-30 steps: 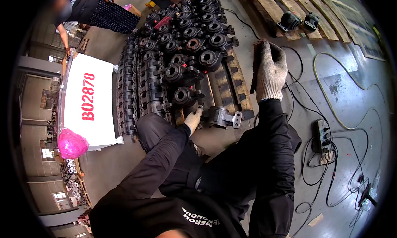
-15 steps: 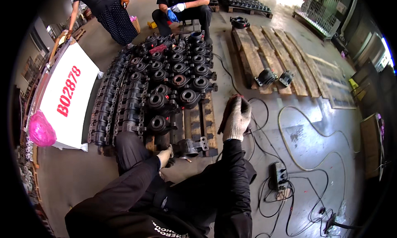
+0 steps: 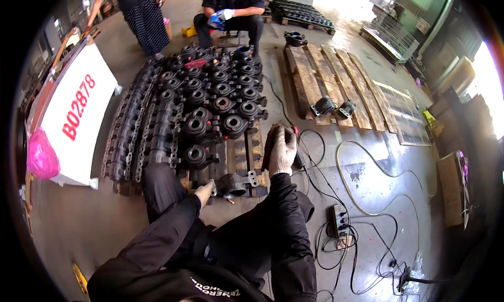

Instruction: The person sits on the floor and scrubs the interior of cylindrical metal parts with a red abrasive pad. They repeatedly dip the pad into a small container of liquid and wipe the inside surfaces of the parts, which are arranged on a wooden pallet.

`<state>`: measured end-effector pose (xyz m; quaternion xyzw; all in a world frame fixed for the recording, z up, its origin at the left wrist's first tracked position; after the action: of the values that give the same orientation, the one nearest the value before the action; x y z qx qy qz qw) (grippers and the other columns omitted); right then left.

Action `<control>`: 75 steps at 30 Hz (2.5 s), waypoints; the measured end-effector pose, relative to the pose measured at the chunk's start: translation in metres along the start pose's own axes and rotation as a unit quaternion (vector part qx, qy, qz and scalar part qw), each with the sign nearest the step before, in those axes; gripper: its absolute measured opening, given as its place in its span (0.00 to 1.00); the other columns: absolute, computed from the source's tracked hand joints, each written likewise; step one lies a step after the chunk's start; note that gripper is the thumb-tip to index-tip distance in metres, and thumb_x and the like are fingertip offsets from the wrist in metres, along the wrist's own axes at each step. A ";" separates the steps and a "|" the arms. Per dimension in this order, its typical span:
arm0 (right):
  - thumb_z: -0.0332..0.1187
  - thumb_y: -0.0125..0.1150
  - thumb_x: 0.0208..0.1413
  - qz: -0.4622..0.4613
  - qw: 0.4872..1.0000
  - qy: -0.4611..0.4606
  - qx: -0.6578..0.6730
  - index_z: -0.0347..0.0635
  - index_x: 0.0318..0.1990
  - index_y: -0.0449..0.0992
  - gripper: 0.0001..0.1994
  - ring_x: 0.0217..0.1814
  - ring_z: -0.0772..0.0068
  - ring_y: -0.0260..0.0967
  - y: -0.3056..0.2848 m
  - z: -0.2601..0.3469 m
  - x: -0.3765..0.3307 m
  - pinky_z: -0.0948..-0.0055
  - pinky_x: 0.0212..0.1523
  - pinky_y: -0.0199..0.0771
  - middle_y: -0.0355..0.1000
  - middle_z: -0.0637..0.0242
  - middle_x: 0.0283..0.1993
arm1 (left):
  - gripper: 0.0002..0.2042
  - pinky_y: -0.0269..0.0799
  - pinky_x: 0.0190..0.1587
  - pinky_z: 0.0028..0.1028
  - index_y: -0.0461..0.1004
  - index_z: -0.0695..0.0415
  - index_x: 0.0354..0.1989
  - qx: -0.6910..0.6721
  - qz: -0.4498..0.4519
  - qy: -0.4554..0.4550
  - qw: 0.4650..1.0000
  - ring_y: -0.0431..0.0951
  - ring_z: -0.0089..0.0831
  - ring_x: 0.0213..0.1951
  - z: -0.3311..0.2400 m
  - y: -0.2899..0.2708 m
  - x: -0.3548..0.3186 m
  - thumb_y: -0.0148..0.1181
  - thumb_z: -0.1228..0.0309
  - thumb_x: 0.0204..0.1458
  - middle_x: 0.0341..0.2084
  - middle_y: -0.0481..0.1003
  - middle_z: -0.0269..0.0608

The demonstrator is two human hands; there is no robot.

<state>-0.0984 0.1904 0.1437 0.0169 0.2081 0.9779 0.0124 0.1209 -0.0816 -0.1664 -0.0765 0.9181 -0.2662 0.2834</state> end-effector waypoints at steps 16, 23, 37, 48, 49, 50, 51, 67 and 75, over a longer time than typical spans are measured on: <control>0.54 0.43 0.74 0.276 0.909 0.224 0.216 0.39 0.72 0.63 0.31 0.70 0.54 0.66 0.075 -0.048 -0.108 0.56 0.73 0.62 0.67 0.57 0.70 | 0.42 0.56 0.71 0.36 0.54 0.61 0.74 -0.273 0.042 0.258 0.926 0.63 0.42 0.70 -0.276 -0.100 -0.163 0.58 0.43 0.63 0.67 0.66 0.55; 0.53 0.45 0.74 0.366 0.926 0.096 0.007 0.35 0.72 0.61 0.32 0.73 0.57 0.63 0.122 -0.015 -0.170 0.59 0.75 0.58 0.65 0.56 0.72 | 0.27 0.67 0.64 0.34 0.65 0.62 0.65 -0.330 -0.027 0.253 0.909 0.74 0.39 0.59 -0.222 -0.118 -0.169 0.64 0.62 0.62 0.57 0.75 0.51; 0.33 0.59 0.66 0.289 -0.259 -0.614 -0.687 0.40 0.52 0.77 0.11 0.53 0.63 0.73 0.008 -0.212 -0.220 0.67 0.54 0.73 0.76 0.61 0.48 | 0.25 0.74 0.55 0.31 0.71 0.63 0.62 -0.576 -0.220 0.283 0.734 0.78 0.28 0.50 -0.238 -0.324 -0.111 0.68 0.66 0.59 0.51 0.78 0.41; 0.61 0.53 0.64 0.013 0.651 0.756 -0.065 0.44 0.39 0.72 0.25 0.47 0.63 0.69 -0.029 -0.283 -0.258 0.58 0.57 0.66 0.72 0.65 0.36 | 0.19 0.78 0.46 0.29 0.74 0.63 0.55 -0.607 -0.219 0.169 0.745 0.81 0.29 0.41 -0.217 -0.310 -0.059 0.66 0.68 0.57 0.43 0.81 0.44; 0.64 0.53 0.62 -0.047 0.576 0.805 0.137 0.43 0.40 0.71 0.29 0.48 0.63 0.67 0.003 -0.275 -0.269 0.61 0.57 0.66 0.71 0.63 0.38 | 0.20 0.78 0.48 0.31 0.74 0.63 0.55 -0.579 -0.225 0.166 0.766 0.81 0.29 0.43 -0.220 -0.309 -0.061 0.66 0.67 0.56 0.43 0.81 0.44; 0.66 0.55 0.60 0.014 0.570 0.810 0.140 0.43 0.42 0.70 0.30 0.51 0.63 0.66 -0.009 -0.285 -0.254 0.61 0.58 0.66 0.70 0.61 0.42 | 0.21 0.77 0.50 0.32 0.73 0.63 0.55 -0.566 -0.201 0.179 0.779 0.81 0.31 0.44 -0.234 -0.308 -0.063 0.67 0.67 0.55 0.43 0.81 0.45; 0.68 0.56 0.58 0.079 0.564 0.810 0.143 0.42 0.43 0.70 0.32 0.54 0.63 0.64 -0.022 -0.297 -0.239 0.62 0.60 0.66 0.69 0.59 0.46 | 0.22 0.76 0.52 0.33 0.73 0.64 0.55 -0.552 -0.177 0.195 0.791 0.81 0.33 0.45 -0.248 -0.308 -0.065 0.67 0.66 0.54 0.43 0.81 0.47; 0.52 0.61 0.57 0.075 0.694 0.715 -0.039 0.46 0.54 0.74 0.25 0.62 0.56 0.67 0.055 -0.321 -0.238 0.49 0.63 0.71 0.74 0.60 0.54 | 0.22 0.75 0.46 0.37 0.73 0.65 0.49 -0.474 -0.199 0.219 0.829 0.81 0.41 0.42 -0.234 -0.320 -0.060 0.68 0.63 0.51 0.37 0.78 0.54; 0.48 0.63 0.56 0.087 0.716 0.686 -0.092 0.46 0.54 0.76 0.22 0.61 0.54 0.71 0.063 -0.273 -0.241 0.46 0.62 0.72 0.76 0.60 0.53 | 0.21 0.75 0.47 0.39 0.73 0.65 0.49 -0.535 -0.152 0.220 0.802 0.81 0.45 0.44 -0.242 -0.337 -0.079 0.67 0.63 0.53 0.40 0.78 0.54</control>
<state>0.1308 0.0147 -0.0863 -0.6421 0.0666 0.7322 -0.2172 0.0472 -0.2363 0.2195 -0.2938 0.9290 0.2179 -0.0560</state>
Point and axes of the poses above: each hand's wrist, its own x-axis towards the middle knuckle, its own y-axis out of the palm, z = x × y, the point moved 8 cm from there along x, towards the middle knuckle
